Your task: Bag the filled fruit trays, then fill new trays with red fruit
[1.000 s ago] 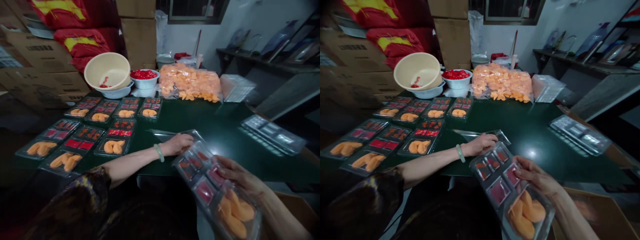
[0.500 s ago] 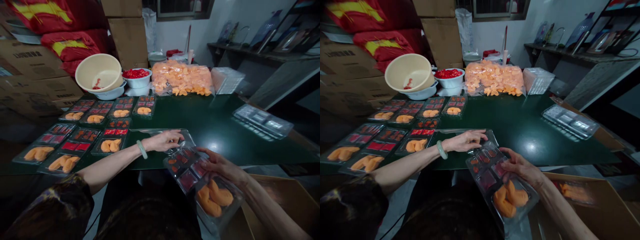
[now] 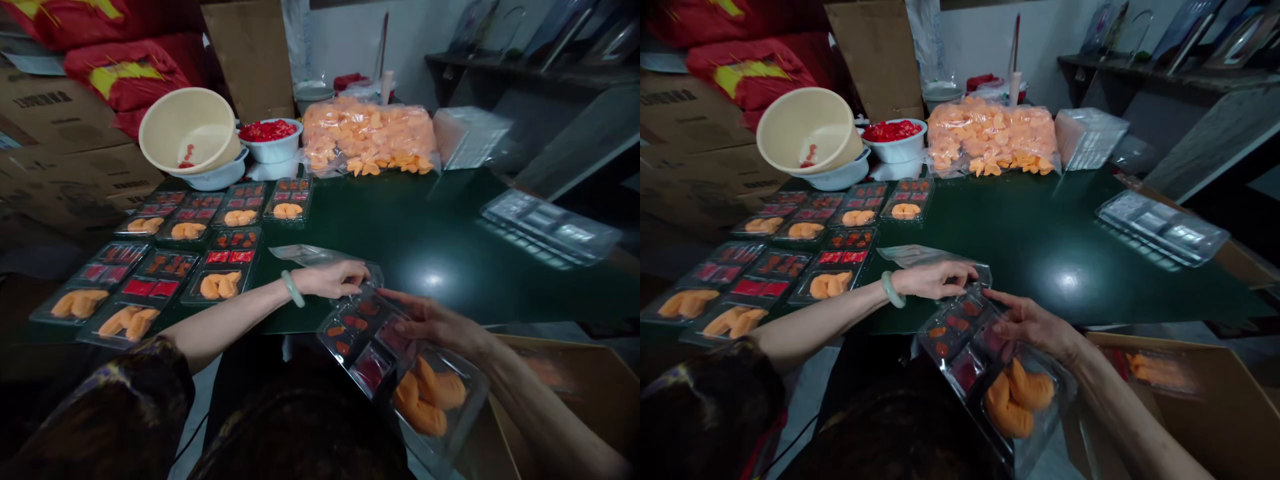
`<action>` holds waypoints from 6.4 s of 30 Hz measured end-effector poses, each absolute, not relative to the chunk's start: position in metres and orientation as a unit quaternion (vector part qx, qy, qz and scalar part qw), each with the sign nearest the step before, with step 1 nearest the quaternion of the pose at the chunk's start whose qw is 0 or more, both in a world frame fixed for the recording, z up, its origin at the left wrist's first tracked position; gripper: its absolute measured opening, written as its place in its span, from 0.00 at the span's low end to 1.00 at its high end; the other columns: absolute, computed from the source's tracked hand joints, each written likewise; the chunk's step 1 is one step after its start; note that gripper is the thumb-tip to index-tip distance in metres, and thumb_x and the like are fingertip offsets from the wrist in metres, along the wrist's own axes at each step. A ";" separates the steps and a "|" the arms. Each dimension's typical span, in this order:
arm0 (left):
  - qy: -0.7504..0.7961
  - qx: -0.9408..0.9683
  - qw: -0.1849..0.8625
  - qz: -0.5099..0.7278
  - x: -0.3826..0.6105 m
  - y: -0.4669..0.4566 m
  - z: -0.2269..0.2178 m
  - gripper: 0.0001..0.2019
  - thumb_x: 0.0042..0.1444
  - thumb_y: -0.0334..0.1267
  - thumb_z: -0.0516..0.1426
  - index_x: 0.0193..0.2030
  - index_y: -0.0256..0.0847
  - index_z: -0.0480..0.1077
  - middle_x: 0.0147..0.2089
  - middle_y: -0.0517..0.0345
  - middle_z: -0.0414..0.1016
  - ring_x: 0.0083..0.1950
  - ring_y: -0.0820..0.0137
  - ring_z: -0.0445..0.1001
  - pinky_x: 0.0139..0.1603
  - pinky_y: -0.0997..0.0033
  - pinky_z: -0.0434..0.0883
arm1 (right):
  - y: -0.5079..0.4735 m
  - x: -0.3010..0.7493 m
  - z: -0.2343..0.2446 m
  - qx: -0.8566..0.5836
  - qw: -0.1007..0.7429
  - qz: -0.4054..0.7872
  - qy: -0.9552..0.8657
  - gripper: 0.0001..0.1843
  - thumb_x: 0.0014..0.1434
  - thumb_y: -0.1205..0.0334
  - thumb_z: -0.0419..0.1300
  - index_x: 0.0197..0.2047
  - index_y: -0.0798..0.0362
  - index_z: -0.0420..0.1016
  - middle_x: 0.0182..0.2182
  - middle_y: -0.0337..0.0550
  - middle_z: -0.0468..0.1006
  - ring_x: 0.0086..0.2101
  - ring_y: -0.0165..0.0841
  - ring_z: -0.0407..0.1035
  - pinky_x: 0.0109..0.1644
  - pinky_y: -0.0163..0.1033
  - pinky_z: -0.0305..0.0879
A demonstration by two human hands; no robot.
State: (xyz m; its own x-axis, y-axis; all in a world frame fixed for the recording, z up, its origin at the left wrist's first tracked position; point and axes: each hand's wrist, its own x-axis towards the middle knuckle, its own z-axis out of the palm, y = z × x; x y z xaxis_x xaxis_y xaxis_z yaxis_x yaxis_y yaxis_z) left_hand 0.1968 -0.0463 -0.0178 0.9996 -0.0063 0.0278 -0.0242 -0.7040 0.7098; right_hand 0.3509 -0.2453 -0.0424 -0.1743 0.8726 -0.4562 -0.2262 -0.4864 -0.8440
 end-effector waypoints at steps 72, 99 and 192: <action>0.136 0.962 0.166 0.166 0.108 -0.105 -0.036 0.19 0.61 0.30 0.43 0.56 0.40 0.63 0.41 0.52 0.73 0.42 0.68 0.72 0.42 0.70 0.69 | -0.237 0.272 -0.050 -0.732 0.566 0.314 -0.212 0.28 0.50 0.49 0.63 0.51 0.51 0.64 0.26 0.41 0.74 0.26 0.37 0.70 0.30 0.42 0.66; 0.103 0.989 0.103 0.029 0.114 -0.088 -0.037 0.23 0.59 0.28 0.43 0.59 0.46 0.62 0.34 0.56 0.68 0.35 0.68 0.66 0.36 0.70 0.64 | -0.254 0.300 -0.043 -0.567 0.105 0.040 -0.816 0.50 0.42 0.45 0.67 0.65 0.46 0.52 0.65 0.53 0.49 0.63 0.59 0.34 0.57 0.66 0.47; 0.248 0.967 0.006 -0.051 0.229 0.277 -0.004 0.11 0.59 0.40 0.55 0.43 0.35 0.69 0.44 0.52 0.71 0.44 0.67 0.71 0.46 0.60 0.70 | -0.048 0.357 -0.054 -0.598 0.499 0.585 -0.225 0.20 0.44 0.46 0.66 0.34 0.51 0.70 0.22 0.39 0.76 0.25 0.35 0.72 0.26 0.35 0.65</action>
